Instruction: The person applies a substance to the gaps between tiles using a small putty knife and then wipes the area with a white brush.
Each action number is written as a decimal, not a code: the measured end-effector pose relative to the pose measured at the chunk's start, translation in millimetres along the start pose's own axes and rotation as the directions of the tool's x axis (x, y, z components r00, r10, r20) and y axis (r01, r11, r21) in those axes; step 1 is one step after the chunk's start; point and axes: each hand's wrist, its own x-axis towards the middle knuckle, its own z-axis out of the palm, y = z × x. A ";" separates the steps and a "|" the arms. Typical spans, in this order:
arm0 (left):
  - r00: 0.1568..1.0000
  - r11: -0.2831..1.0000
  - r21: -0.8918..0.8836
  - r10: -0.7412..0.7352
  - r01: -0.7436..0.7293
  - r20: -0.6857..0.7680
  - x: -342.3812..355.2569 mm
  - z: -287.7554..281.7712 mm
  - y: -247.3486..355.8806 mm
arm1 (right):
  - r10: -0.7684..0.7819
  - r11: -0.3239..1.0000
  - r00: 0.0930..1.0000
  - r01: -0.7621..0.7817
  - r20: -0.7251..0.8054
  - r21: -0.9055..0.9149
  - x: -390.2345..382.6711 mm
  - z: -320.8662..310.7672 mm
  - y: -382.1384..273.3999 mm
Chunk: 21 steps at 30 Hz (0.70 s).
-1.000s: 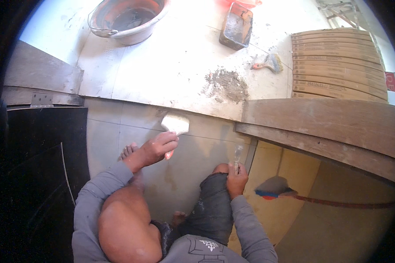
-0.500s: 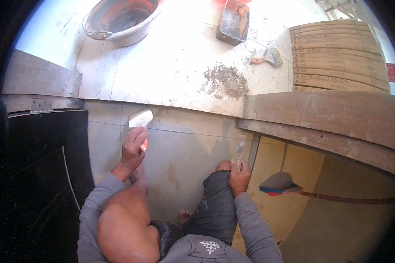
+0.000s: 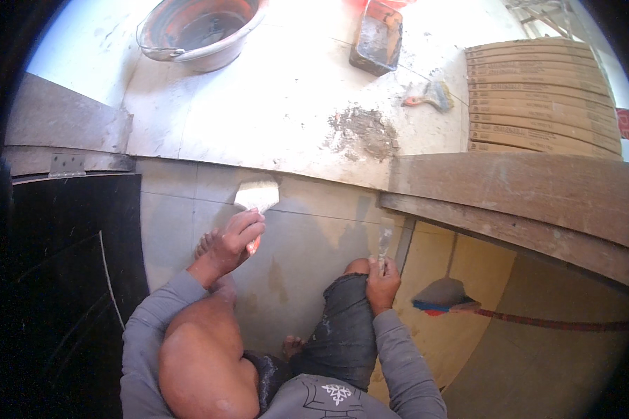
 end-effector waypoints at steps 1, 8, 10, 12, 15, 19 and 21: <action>1.000 1.000 -0.001 0.011 -0.011 -0.014 -1.7 -2.3 1.2 | -0.010 1.000 1.000 0.010 -0.016 -0.006 0.0 -1.0 3.2; 0.999 0.998 0.041 -0.047 0.048 -0.021 9.9 2.4 -11.0 | 0.015 1.000 1.000 -0.015 0.022 -0.018 0.0 1.5 -4.5; 0.999 0.999 0.026 -0.039 0.039 0.009 14.9 12.2 -6.8 | 0.009 1.000 1.000 -0.008 0.027 -0.027 0.9 -1.0 -1.8; 0.999 1.000 0.019 -0.024 0.024 0.025 15.9 15.4 -3.2 | -0.003 0.999 1.000 0.003 0.012 -0.032 0.4 -1.2 -0.8; 0.999 1.000 0.009 0.016 -0.016 0.029 12.4 13.3 4.2 | 0.007 1.000 1.000 -0.007 0.012 -0.004 -1.1 -0.8 -7.4; 0.998 0.998 0.019 0.063 -0.063 0.023 16.9 10.0 5.1 | 0.032 0.999 0.998 -0.032 0.047 0.008 -1.5 -2.5 -9.4; 0.998 0.998 0.014 0.057 -0.058 0.038 21.3 14.2 1.6 | 0.018 1.000 0.999 -0.018 0.039 0.001 -0.4 -1.7 -6.2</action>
